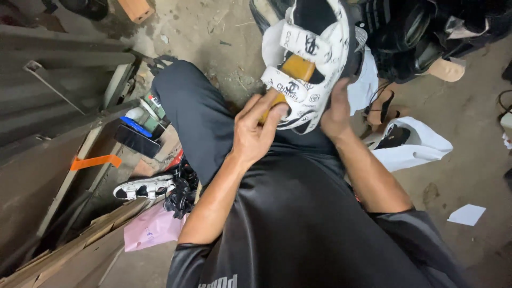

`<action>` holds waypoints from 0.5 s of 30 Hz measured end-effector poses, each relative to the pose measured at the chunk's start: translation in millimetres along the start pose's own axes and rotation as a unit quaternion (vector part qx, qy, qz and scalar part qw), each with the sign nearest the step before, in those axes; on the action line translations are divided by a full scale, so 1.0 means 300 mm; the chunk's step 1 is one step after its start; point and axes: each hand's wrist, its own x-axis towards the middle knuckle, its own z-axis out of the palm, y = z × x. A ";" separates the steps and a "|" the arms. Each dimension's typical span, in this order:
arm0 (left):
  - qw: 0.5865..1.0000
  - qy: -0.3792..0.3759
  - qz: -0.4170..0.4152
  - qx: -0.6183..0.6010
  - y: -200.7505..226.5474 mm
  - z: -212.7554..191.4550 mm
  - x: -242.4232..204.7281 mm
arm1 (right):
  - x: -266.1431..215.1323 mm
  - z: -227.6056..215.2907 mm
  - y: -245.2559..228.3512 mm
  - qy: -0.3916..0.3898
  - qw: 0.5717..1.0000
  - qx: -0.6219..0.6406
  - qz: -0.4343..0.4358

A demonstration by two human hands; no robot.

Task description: The person sits on the floor and uses a brush to clean a pair of beige flip-flops, then switches to a white and black sneaker, brushing the upper and sole surfaces. The person handles the shoes one at a time and places them aside after brushing.

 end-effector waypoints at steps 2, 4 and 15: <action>1.000 -0.018 -0.015 0.007 0.036 -0.011 0.011 | 0.103 -0.029 -0.147 -0.003 0.933 0.290 0.214; 0.999 -0.046 -0.024 -0.013 0.090 -0.031 0.005 | 0.155 -0.053 -0.180 0.002 0.948 0.272 0.167; 0.993 -0.104 -0.051 0.018 0.109 -0.090 0.027 | 0.277 -0.075 -0.360 -0.013 0.942 0.286 0.175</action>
